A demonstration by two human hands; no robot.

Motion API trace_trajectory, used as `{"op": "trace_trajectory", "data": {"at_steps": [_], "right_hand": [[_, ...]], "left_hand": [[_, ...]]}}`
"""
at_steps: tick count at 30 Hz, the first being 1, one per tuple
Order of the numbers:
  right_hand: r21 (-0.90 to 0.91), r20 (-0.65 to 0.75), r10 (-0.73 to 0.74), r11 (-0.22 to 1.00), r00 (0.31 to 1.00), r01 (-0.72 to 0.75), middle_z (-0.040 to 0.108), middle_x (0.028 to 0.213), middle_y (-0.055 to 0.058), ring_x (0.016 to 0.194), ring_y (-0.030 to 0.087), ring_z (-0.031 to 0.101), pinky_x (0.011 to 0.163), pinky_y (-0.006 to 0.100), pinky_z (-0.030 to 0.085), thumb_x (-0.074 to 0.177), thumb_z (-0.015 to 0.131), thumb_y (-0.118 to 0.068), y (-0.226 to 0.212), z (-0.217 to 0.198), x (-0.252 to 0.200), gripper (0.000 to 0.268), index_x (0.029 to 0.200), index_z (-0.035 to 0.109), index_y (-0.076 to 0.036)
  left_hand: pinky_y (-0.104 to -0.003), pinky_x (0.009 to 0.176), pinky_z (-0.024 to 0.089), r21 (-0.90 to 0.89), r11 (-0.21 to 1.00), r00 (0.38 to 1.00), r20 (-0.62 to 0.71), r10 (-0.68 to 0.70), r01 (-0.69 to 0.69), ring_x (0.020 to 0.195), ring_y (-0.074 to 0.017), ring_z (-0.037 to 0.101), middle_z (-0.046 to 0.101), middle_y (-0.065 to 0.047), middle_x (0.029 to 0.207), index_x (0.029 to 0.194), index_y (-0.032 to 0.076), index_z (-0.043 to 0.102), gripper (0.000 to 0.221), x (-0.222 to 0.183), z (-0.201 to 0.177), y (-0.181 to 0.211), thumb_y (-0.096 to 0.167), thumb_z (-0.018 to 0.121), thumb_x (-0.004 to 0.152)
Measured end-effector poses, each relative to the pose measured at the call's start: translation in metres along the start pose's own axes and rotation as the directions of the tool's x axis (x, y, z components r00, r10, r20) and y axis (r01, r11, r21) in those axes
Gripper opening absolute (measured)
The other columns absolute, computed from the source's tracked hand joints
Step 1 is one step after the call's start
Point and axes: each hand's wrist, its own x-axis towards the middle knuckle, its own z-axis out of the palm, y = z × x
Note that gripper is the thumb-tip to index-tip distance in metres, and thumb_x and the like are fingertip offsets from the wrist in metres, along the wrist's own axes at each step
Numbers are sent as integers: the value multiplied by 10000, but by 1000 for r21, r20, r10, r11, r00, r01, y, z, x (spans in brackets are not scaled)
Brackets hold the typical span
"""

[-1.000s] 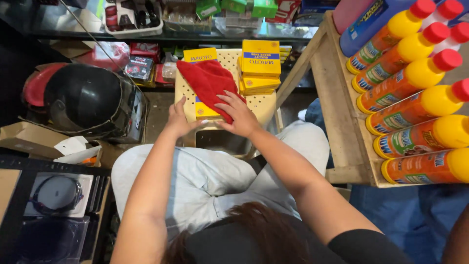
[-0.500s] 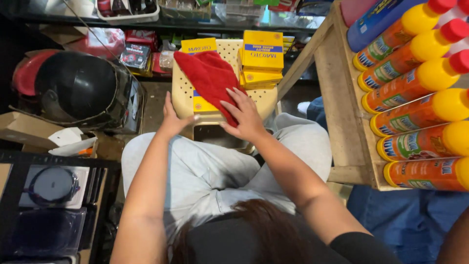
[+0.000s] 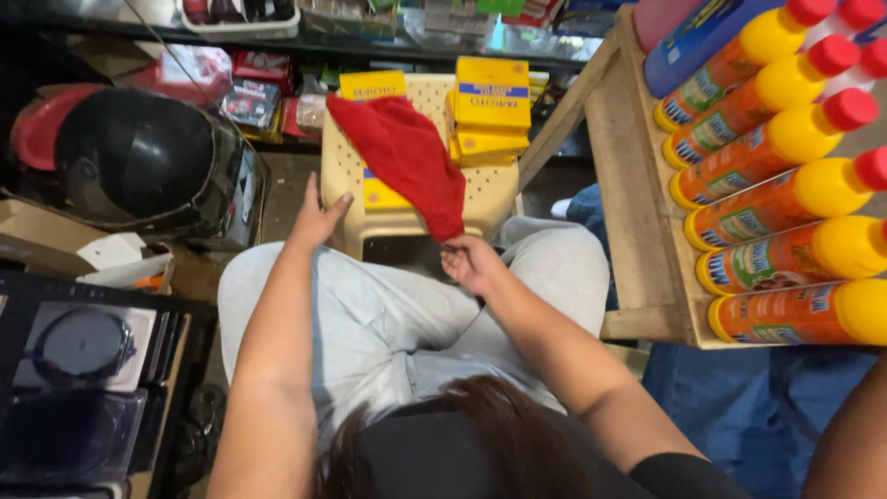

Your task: Wiping dust off motorcycle brake shoe boxes with a cloth and organizing them.

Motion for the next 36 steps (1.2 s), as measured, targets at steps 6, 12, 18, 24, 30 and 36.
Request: {"op": "trace_trajectory", "data": {"at_steps": [6, 12, 18, 24, 30, 36], "right_hand": [[136, -145, -27, 990, 989, 47, 454, 960, 70, 860, 240, 646, 824, 368, 638, 933, 634, -223, -4, -18, -11, 393, 1174, 473, 43], [13, -204, -22, 1000, 979, 25, 502, 799, 53, 713, 195, 612, 780, 381, 652, 942, 570, -305, 2, 5, -62, 262, 972, 538, -46], [-404, -54, 36, 913, 998, -54, 572, 982, 90, 690, 223, 647, 621, 417, 641, 901, 662, -406, 34, -8, -25, 372, 1083, 580, -93], [-773, 617, 294, 52, 730, 632, 777, 1000, 95, 896, 295, 763, 773, 434, 626, 954, 700, -330, 16, 51, -128, 246, 1159, 732, -199], [-409, 845, -510, -423, 161, 808, 710, 1111, 70, 1079, 296, 693, 976, 421, 547, 964, 688, -310, -61, 115, -157, 293, 1212, 724, -157], [-573, 814, -451, -725, 366, 383, 546, 1504, 164, 1442, 380, 443, 1155, 545, 374, 1045, 522, -456, -62, 111, -91, 570, 1444, 578, -53]], "left_hand": [[-538, 1220, 340, 448, 894, 981, 167, -98, 13, 1423, -431, 455, 494, -296, 1507, 1670, 272, 85, 813, -68, 1, 51, 695, 329, 1020], [-536, 1227, 311, 484, 874, 964, 210, -164, 44, 1432, -442, 438, 480, -312, 1511, 1670, 277, 76, 847, -97, -2, 88, 765, 192, 988], [-521, 1227, 325, 464, 882, 968, 174, -182, 83, 1413, -431, 466, 525, -267, 1491, 1665, 313, 131, 833, -80, 0, 72, 767, 292, 985], [-595, 1108, 418, 464, 750, 718, -291, 632, -472, 1319, -518, 483, 441, -314, 1413, 1438, -34, 496, 618, -118, 34, 75, 171, 748, 913], [-617, 1180, 219, 457, 617, 676, -46, 735, -640, 1444, -359, 382, 395, -155, 1539, 1496, 175, 409, 639, -141, 79, 55, 402, 653, 951], [-664, 1148, 246, 530, 556, 623, -65, 779, -640, 1438, -350, 407, 394, -118, 1574, 1397, 269, 520, 564, -128, 80, 49, 551, 669, 931]]}}
